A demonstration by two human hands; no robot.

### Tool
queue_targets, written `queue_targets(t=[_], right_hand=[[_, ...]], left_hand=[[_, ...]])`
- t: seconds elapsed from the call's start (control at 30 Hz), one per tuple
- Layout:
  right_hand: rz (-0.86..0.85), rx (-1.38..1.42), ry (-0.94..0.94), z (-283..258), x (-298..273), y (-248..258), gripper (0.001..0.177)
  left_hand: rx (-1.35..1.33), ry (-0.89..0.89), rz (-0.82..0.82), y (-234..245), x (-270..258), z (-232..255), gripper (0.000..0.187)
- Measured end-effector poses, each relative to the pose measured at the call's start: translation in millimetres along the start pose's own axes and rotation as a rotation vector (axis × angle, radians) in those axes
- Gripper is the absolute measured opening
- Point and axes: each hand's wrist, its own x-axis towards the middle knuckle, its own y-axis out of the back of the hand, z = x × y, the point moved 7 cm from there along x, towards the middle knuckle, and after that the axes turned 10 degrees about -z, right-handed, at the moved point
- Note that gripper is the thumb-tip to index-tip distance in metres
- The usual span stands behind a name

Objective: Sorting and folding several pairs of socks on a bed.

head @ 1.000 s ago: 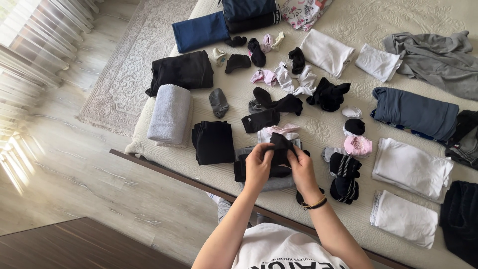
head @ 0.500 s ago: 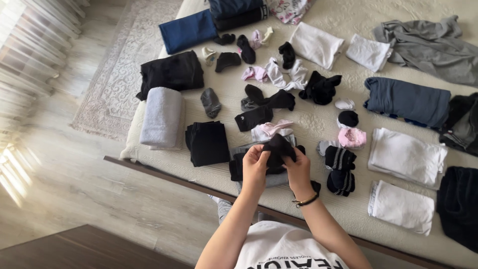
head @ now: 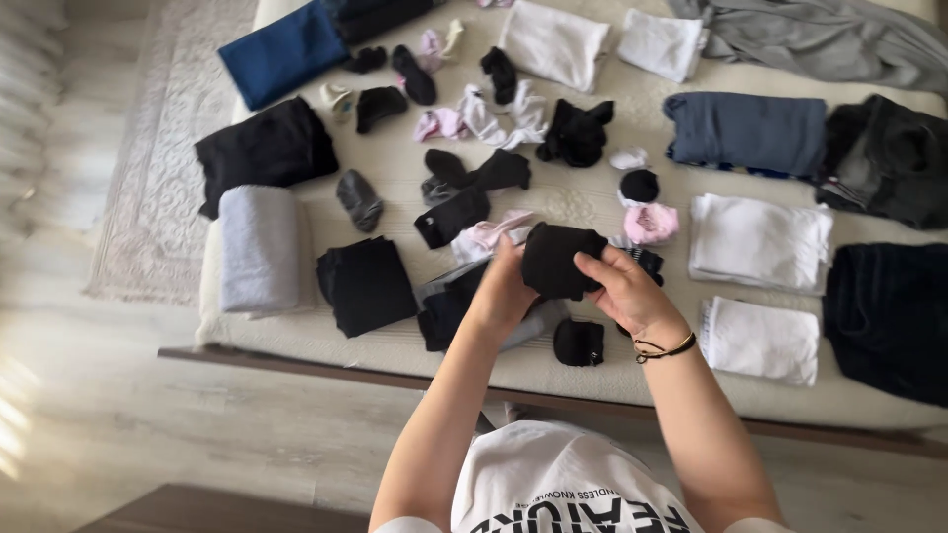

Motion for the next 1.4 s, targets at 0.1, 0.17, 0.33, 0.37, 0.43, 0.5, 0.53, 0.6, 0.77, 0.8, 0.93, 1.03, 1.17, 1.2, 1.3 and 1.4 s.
queue_targets(t=[0.1, 0.17, 0.33, 0.37, 0.43, 0.5, 0.53, 0.6, 0.77, 0.8, 0.93, 1.03, 1.17, 1.2, 1.3, 1.4], right_hand=[[0.015, -0.104, -0.108, 24, -14, 33, 0.022], [0.054, -0.155, -0.127, 44, -29, 58, 0.018], [0.239, -0.562, 0.033, 53, -62, 83, 0.024], [0.360, -0.582, 0.098, 52, -71, 90, 0.025], [0.486, -0.598, 0.162, 63, -85, 98, 0.029], [0.274, -0.451, 0.045, 98, -82, 95, 0.047], [0.278, -0.450, 0.048, 119, -82, 112, 0.047], [0.311, -0.478, -0.076, 166, -85, 149, 0.045], [0.444, -1.116, 0.002, 203, -80, 186, 0.047], [0.460, -1.383, 0.086, 201, -80, 179, 0.050], [0.417, -1.099, -0.081, 187, -81, 160, 0.041], [0.407, -0.588, -0.109, 158, -78, 142, 0.039], [0.459, -0.346, 0.165, 67, -32, 137, 0.073], [0.422, -0.302, 0.155, 49, -11, 141, 0.068], [0.296, -0.408, 0.145, -11, 54, 133, 0.047], [0.268, -0.401, 0.042, -4, 119, 185, 0.040]], left_hand=[[0.371, -0.072, 0.148, 53, 15, -37, 0.028], [0.427, -0.119, 0.199, 80, 21, -65, 0.026], [0.582, -0.227, 0.306, 107, 5, -103, 0.025], [0.563, -0.172, 0.275, 117, 4, -120, 0.022], [0.542, -0.110, 0.243, 131, -2, -150, 0.019], [0.512, 0.143, 0.280, 145, -9, -189, 0.025], [0.514, 0.146, 0.276, 146, -12, -190, 0.025], [1.148, 0.343, 0.459, 156, -26, -184, 0.038], [1.543, 0.177, 0.418, 218, -41, -224, 0.042], [1.464, 0.226, 0.436, 231, -43, -234, 0.044], [1.247, 0.314, 0.450, 218, -38, -232, 0.042], [1.086, 0.229, 0.467, 174, -21, -200, 0.039], [1.276, 0.037, 0.364, 124, 41, -133, 0.041], [1.232, 0.035, 0.365, 115, 59, -115, 0.040], [0.987, -0.117, 0.342, 119, 111, -83, 0.039], [0.852, -0.188, 0.299, 159, 160, -81, 0.048]])
